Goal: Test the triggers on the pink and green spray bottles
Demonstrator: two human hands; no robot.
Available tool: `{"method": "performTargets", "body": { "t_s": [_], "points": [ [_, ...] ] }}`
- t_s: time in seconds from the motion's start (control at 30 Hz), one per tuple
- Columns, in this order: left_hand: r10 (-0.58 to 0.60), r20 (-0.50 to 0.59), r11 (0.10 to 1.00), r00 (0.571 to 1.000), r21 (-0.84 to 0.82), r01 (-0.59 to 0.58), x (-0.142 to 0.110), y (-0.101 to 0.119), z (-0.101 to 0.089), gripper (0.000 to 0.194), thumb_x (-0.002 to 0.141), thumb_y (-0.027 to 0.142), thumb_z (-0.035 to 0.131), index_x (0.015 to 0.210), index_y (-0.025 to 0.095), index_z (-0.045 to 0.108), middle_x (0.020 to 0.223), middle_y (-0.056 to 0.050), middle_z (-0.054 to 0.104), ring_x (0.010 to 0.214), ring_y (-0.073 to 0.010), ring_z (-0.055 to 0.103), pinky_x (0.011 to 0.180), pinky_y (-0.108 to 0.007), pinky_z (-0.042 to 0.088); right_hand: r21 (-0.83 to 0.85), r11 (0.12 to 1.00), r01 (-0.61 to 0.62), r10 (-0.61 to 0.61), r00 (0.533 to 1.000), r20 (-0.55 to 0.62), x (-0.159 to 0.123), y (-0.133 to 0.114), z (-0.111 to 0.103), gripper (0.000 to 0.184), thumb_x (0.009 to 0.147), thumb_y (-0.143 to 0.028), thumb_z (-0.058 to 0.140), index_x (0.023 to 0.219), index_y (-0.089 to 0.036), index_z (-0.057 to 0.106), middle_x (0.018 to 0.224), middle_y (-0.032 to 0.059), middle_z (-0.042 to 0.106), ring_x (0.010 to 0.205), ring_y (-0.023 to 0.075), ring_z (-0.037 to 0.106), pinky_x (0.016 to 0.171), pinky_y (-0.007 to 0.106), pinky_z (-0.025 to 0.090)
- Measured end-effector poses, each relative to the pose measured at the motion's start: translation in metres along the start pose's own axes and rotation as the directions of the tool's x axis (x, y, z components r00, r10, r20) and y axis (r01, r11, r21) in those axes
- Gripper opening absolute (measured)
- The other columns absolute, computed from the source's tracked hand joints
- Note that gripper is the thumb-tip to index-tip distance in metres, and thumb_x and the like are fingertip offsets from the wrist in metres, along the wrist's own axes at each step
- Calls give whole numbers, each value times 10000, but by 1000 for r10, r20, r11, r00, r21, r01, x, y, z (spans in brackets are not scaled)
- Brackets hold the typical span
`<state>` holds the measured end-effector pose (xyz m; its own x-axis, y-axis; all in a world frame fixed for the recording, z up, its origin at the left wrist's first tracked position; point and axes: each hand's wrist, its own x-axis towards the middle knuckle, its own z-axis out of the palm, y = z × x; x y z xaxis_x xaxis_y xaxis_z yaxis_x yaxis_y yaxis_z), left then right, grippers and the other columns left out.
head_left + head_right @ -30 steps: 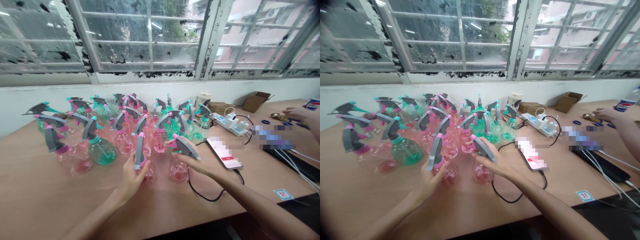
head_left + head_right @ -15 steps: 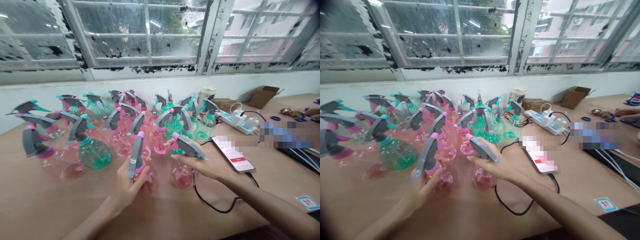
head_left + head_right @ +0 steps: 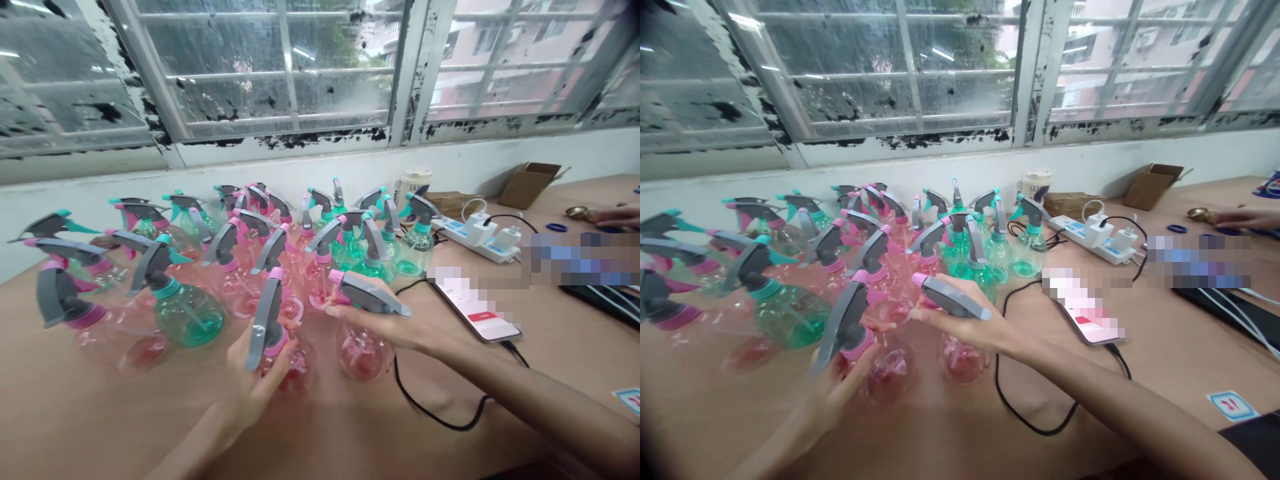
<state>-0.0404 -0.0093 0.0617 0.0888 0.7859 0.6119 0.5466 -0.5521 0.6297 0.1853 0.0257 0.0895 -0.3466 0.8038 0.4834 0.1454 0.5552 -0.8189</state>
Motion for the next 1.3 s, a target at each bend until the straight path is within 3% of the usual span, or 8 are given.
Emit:
{"method": "performTargets", "body": {
  "t_s": [0.17, 0.3, 0.47, 0.63, 0.83, 1.0, 1.13, 1.3],
  "points": [
    [-81, 54, 996, 995, -27, 83, -11, -7, 3, 175, 829, 395, 596, 912, 255, 659, 800, -35, 690, 723, -224, 661, 693, -356, 562, -21, 1000, -18, 17, 1000, -25, -2, 0, -2, 142, 820, -389, 688, 871, -257, 668, 678, -32, 613, 662, 170, 602, 583, 301, 519],
    [-100, 87, 991, 991, -79, 106, -13, -8, 2, 218, 797, 451, 621, 903, 274, 691, 830, -57, 707, 770, -257, 674, 727, -389, 570, 23, 999, -41, 40, 998, 41, -5, 0, -1, 151, 839, -344, 666, 967, -263, 672, 722, -26, 638, 669, 168, 610, 595, 301, 519],
    [-107, 101, 990, 989, -86, 116, -14, -10, 0, 182, 792, 405, 635, 874, 250, 687, 803, -53, 706, 752, -238, 676, 721, -380, 571, 23, 1000, -14, 12, 997, 71, 1, 1, 1, 226, 838, -368, 664, 1041, -271, 662, 789, -22, 654, 690, 157, 610, 590, 282, 504],
    [-78, 119, 993, 990, -76, 87, -15, -6, -3, 164, 814, 324, 614, 951, 250, 669, 904, -43, 725, 843, -236, 689, 805, -388, 565, 24, 1000, 10, -12, 998, 65, 9, 6, 7, 206, 797, -424, 701, 839, -236, 628, 704, -32, 564, 643, 131, 529, 564, 255, 441],
    [-22, 117, 995, 993, -92, 33, -15, -6, -2, 175, 834, 263, 592, 1001, 235, 636, 952, -58, 716, 836, -227, 693, 771, -372, 578, 30, 999, 45, -47, 997, 62, 15, 3, 11, 357, 825, -421, 665, 620, -219, 454, 620, -56, 367, 560, 96, 359, 513, 239, 343],
    [-69, 131, 995, 989, -58, 78, -16, -6, -4, 180, 832, 321, 601, 976, 231, 659, 887, -55, 715, 815, -229, 688, 776, -374, 578, 98, 995, -21, 8, 991, 137, 19, -1, 7, 166, 815, -389, 672, 831, -247, 587, 708, -37, 489, 624, 125, 451, 604, 266, 441],
    [-49, 150, 998, 987, -39, 55, -18, -6, -5, 184, 857, 291, 587, 1015, 227, 654, 874, -35, 717, 787, -208, 685, 770, -352, 573, 182, 982, -43, -1, 971, 237, 20, 5, 3, 126, 801, -248, 644, 911, -209, 596, 745, -31, 515, 632, 111, 460, 594, 248, 421],
    [-10, 137, 1000, 991, -16, 12, -20, -12, -6, 182, 876, 337, 572, 1001, 236, 658, 835, -28, 701, 748, -214, 679, 730, -353, 575, 167, 985, -36, -18, 950, 311, 17, 12, -3, 299, 758, -143, 518, 1041, -198, 598, 713, -39, 476, 594, 100, 397, 522, 223, 351]
  ]
}}
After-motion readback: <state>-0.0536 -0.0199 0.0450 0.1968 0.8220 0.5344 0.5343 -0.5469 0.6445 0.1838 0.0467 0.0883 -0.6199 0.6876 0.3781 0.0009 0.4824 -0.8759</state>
